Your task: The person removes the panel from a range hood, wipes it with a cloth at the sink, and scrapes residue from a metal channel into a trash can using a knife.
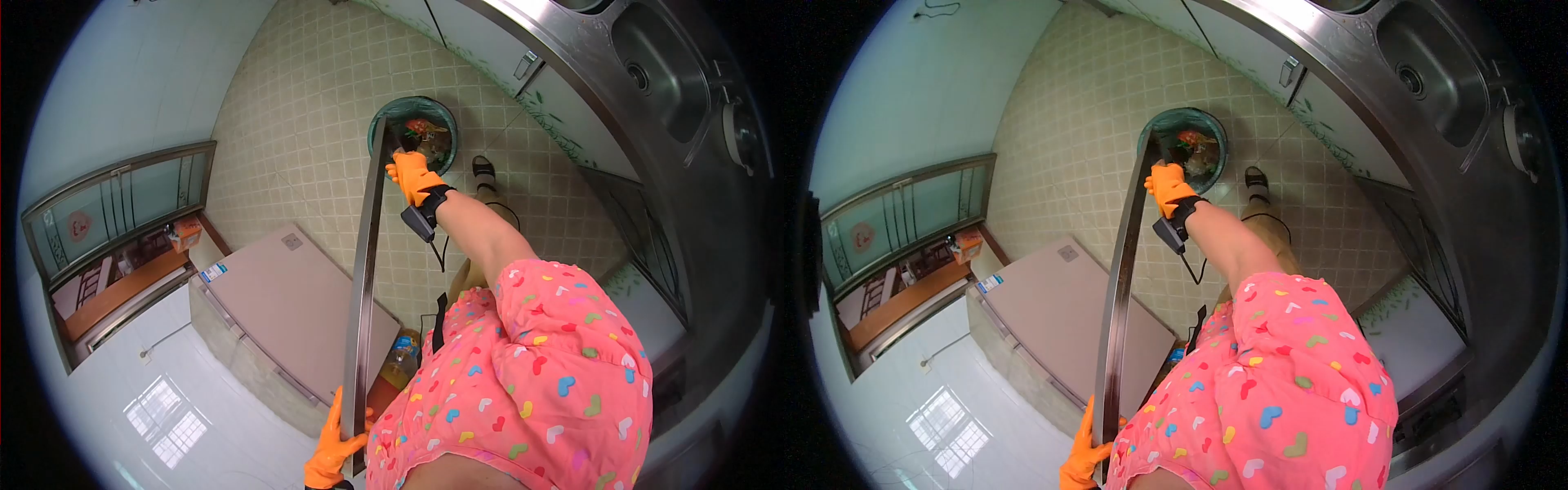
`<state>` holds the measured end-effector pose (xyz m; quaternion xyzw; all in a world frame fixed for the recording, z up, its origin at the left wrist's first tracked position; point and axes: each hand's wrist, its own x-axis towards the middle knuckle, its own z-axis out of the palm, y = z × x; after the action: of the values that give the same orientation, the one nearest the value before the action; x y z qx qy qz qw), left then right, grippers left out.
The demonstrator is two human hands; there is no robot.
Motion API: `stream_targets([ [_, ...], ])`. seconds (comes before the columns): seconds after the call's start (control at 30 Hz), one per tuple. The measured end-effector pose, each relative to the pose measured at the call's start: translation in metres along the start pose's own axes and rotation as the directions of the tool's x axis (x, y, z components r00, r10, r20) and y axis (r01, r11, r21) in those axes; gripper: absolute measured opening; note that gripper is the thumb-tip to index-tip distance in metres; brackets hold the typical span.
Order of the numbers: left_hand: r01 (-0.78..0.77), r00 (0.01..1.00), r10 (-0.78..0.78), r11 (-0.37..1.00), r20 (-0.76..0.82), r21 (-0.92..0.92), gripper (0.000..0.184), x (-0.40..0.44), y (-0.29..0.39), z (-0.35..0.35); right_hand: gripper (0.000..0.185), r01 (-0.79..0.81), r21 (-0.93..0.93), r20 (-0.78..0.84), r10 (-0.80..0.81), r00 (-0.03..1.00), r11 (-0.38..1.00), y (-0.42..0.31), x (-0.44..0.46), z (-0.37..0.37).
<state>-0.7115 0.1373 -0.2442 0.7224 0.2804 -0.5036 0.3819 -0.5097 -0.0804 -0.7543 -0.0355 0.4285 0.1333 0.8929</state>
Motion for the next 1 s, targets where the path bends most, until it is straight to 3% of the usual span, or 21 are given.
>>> stream_targets([
  [0.13,0.003,1.000,-0.003,1.000,-0.001,-0.023,0.101,0.000,-0.002,-0.002,0.027,-0.008,-0.046,0.073,0.011,0.997,0.999,0.006,0.009,0.002],
  [0.2,-0.002,1.000,0.002,1.000,-0.008,-0.022,0.102,-0.001,-0.002,-0.002,0.028,0.107,-0.260,-0.174,-0.155,0.972,0.960,0.006,-0.020,0.030],
  [0.33,0.004,1.000,-0.004,1.000,0.000,-0.012,0.103,0.000,-0.002,-0.002,0.031,0.012,-0.343,-0.065,-0.036,0.997,0.939,0.003,-0.007,0.026],
  [0.4,0.011,1.000,-0.011,1.000,-0.005,0.009,0.103,-0.001,-0.004,-0.003,0.040,0.183,-0.633,-0.159,-0.358,0.920,0.752,0.008,-0.016,0.039],
  [0.5,0.006,1.000,-0.006,1.000,0.008,-0.018,0.104,-0.002,-0.006,-0.004,0.039,0.205,-0.542,-0.196,-0.360,0.912,0.815,-0.002,-0.019,0.043],
  [0.67,-0.011,1.000,0.011,1.000,0.028,-0.006,0.104,-0.002,-0.010,-0.009,0.030,0.068,-0.371,-0.220,-0.158,0.963,0.926,-0.013,0.001,0.036],
  [0.8,-0.016,1.000,0.016,1.000,0.023,-0.021,0.104,-0.003,-0.009,-0.008,0.028,0.124,-0.359,-0.256,-0.225,0.940,0.925,-0.010,0.006,0.035],
  [1.0,-0.041,0.999,0.041,0.999,0.012,0.013,0.103,-0.001,-0.013,-0.007,0.033,0.117,-0.211,-0.142,-0.149,0.979,0.971,-0.005,0.024,0.018],
])
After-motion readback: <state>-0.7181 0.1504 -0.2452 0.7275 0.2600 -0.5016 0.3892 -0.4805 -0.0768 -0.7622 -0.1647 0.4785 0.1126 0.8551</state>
